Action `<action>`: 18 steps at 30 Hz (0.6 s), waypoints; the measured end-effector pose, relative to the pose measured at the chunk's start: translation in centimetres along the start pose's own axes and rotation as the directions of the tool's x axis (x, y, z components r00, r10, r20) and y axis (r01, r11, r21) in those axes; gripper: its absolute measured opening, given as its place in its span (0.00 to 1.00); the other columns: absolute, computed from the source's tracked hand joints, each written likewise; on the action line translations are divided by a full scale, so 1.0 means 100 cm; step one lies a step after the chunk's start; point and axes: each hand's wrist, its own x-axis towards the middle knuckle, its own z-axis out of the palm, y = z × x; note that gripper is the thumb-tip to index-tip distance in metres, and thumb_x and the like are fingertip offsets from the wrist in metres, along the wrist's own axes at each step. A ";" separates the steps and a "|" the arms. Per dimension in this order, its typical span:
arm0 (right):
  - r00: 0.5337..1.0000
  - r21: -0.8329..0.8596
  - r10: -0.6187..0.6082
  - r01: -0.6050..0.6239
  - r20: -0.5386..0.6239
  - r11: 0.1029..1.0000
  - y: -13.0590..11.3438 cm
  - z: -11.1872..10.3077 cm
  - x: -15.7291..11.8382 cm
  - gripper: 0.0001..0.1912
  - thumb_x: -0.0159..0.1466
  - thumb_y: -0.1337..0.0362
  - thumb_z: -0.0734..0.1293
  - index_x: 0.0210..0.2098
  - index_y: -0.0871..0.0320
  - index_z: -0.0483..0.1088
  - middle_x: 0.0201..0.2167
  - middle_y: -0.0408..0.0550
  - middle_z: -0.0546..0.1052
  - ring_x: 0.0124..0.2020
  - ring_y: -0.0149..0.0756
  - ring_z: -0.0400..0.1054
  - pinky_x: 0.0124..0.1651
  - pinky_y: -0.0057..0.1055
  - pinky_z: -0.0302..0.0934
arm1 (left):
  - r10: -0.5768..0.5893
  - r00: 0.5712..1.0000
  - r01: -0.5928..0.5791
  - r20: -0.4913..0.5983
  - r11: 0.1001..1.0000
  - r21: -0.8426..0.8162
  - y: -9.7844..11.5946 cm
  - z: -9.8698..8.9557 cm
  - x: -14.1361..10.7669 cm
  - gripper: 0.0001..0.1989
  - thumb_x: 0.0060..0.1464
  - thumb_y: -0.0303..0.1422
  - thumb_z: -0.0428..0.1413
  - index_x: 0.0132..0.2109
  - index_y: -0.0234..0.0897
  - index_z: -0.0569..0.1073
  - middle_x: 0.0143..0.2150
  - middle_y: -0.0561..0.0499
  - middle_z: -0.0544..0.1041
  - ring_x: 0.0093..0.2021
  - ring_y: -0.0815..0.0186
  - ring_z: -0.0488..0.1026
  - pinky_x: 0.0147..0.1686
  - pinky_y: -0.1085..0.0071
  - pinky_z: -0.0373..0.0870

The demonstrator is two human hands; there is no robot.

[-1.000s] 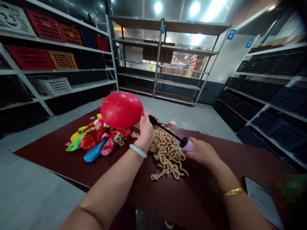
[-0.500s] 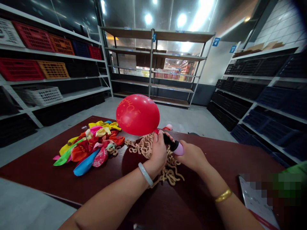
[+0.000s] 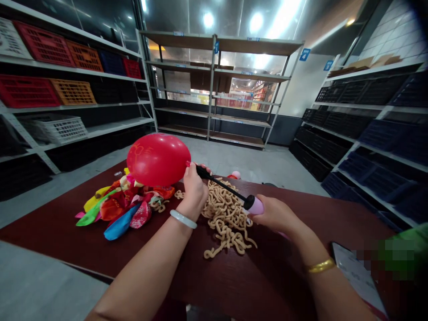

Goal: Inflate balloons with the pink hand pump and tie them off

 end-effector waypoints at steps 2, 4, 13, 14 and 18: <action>1.000 -0.024 -0.021 0.020 -0.023 1.000 0.000 0.000 -0.001 0.18 0.53 0.50 0.69 0.39 0.52 0.71 0.34 0.45 0.78 0.32 0.39 0.71 0.29 0.29 0.50 | -0.005 1.000 0.005 0.027 1.000 -0.008 -0.006 0.002 -0.008 0.08 0.54 0.34 0.55 0.34 0.39 0.61 0.26 0.55 0.68 0.23 0.69 0.69 0.25 0.72 0.65; 0.999 -0.045 -0.028 0.026 -0.042 0.999 0.000 0.001 -0.001 0.19 0.53 0.48 0.69 0.39 0.52 0.70 0.33 0.46 0.78 0.32 0.40 0.71 0.29 0.29 0.51 | -0.019 0.998 0.020 0.057 1.000 -0.009 -0.015 0.005 -0.018 0.09 0.55 0.35 0.55 0.35 0.39 0.62 0.26 0.55 0.68 0.24 0.69 0.69 0.27 0.73 0.66; 0.995 -0.050 -0.031 0.026 -0.093 0.998 -0.018 0.004 -0.003 0.26 0.56 0.47 0.68 0.49 0.54 0.67 0.39 0.50 0.79 0.38 0.45 0.73 0.34 0.33 0.58 | -0.175 0.968 0.165 0.179 0.984 0.069 -0.054 0.012 -0.075 0.07 0.58 0.35 0.55 0.35 0.38 0.64 0.28 0.53 0.70 0.27 0.69 0.70 0.33 0.70 0.69; 0.991 -0.035 -0.064 0.061 -0.117 0.998 -0.021 0.005 -0.004 0.29 0.57 0.49 0.68 0.54 0.54 0.64 0.43 0.51 0.78 0.41 0.46 0.73 0.36 0.33 0.60 | -0.184 0.965 0.172 0.186 0.982 0.075 -0.055 0.012 -0.078 0.07 0.58 0.35 0.54 0.35 0.38 0.64 0.28 0.53 0.70 0.27 0.69 0.70 0.34 0.70 0.69; 0.969 -0.060 -0.171 0.163 -0.179 0.985 -0.028 0.007 -0.006 0.37 0.61 0.53 0.66 0.66 0.51 0.51 0.56 0.53 0.71 0.48 0.46 0.71 0.45 0.36 0.62 | -0.157 0.976 0.143 0.148 0.984 0.103 -0.057 0.007 -0.074 0.07 0.58 0.35 0.54 0.34 0.38 0.67 0.29 0.52 0.72 0.30 0.68 0.71 0.37 0.68 0.70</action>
